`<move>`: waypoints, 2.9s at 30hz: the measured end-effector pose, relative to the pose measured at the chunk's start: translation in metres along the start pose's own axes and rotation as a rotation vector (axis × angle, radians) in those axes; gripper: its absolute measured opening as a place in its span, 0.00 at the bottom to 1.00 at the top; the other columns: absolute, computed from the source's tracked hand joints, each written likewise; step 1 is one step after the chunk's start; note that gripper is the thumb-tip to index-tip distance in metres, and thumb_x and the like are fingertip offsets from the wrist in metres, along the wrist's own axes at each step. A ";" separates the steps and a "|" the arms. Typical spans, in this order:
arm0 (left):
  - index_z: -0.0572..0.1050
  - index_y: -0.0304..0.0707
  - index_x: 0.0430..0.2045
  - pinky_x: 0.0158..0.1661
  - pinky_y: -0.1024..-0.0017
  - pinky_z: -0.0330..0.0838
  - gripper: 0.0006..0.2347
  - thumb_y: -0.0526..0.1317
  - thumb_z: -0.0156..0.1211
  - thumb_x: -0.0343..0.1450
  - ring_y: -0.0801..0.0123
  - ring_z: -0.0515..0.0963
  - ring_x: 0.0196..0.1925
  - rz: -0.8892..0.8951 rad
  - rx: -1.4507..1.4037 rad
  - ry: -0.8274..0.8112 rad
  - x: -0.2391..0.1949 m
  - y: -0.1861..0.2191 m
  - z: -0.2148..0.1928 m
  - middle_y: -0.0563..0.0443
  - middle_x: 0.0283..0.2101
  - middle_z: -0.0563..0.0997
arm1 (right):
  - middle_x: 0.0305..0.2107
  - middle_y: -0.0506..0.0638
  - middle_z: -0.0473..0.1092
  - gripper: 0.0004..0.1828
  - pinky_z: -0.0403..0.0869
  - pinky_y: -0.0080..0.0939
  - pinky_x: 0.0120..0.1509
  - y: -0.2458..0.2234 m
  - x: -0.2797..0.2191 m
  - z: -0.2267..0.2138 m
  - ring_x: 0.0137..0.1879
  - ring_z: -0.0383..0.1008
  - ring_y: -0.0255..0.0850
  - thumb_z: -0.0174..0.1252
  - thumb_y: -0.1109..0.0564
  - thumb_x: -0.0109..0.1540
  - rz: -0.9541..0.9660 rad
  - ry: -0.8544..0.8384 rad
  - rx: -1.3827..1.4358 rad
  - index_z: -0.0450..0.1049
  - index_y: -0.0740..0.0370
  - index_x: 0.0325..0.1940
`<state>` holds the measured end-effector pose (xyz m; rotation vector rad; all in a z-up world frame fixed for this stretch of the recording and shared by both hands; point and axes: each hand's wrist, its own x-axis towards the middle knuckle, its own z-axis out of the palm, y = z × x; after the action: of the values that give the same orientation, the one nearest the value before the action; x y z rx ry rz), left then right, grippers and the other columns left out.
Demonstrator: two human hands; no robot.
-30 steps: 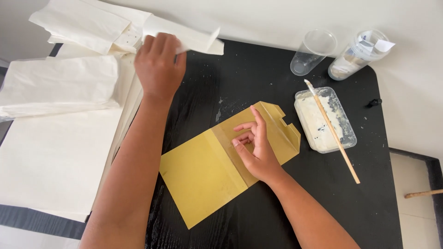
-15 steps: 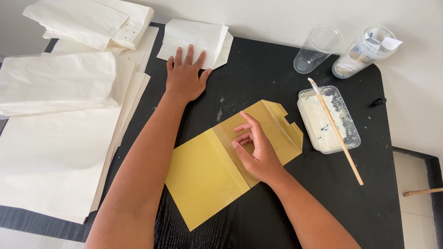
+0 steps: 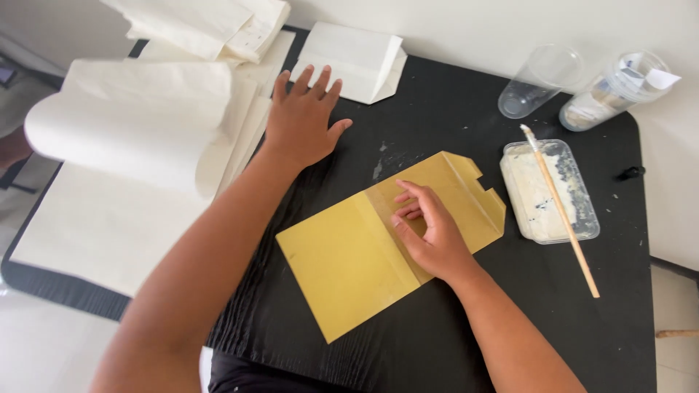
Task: The person applies glue to the edges of a folded white paper box using a brush, then folds and presses the flaps to seal the box. They place the finished box aside and begin folding a new sheet of white paper over a yellow template.
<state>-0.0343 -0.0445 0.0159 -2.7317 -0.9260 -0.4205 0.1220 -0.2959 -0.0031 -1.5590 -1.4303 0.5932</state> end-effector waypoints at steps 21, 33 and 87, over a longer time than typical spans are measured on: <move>0.79 0.65 0.52 0.58 0.72 0.56 0.25 0.24 0.59 0.66 0.82 0.80 0.48 0.037 0.577 0.275 -0.291 -0.115 -0.143 0.74 0.35 0.78 | 0.50 0.56 0.69 0.25 0.73 0.46 0.62 -0.025 -0.008 0.008 0.54 0.74 0.46 0.54 0.56 0.66 -0.054 -0.095 -0.338 0.66 0.64 0.67; 0.81 0.50 0.34 0.61 0.62 0.65 0.05 0.35 0.71 0.71 0.65 0.82 0.60 -0.149 0.091 0.336 -0.310 -0.116 -0.119 0.58 0.43 0.87 | 0.38 0.49 0.74 0.13 0.75 0.44 0.52 -0.086 0.010 0.097 0.47 0.78 0.45 0.59 0.55 0.63 -0.668 -0.268 -0.549 0.79 0.52 0.52; 0.87 0.47 0.39 0.50 0.61 0.65 0.16 0.23 0.59 0.67 0.61 0.82 0.48 -0.462 -0.401 0.685 -0.319 -0.118 -0.054 0.55 0.40 0.87 | 0.37 0.55 0.80 0.17 0.83 0.39 0.47 -0.089 0.240 0.216 0.42 0.83 0.47 0.64 0.53 0.60 -1.008 -0.083 -1.043 0.80 0.60 0.51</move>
<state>-0.3603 -0.1460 -0.0275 -2.3301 -1.3422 -1.6490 -0.0524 -0.0118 0.0253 -1.2016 -2.4921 -0.8214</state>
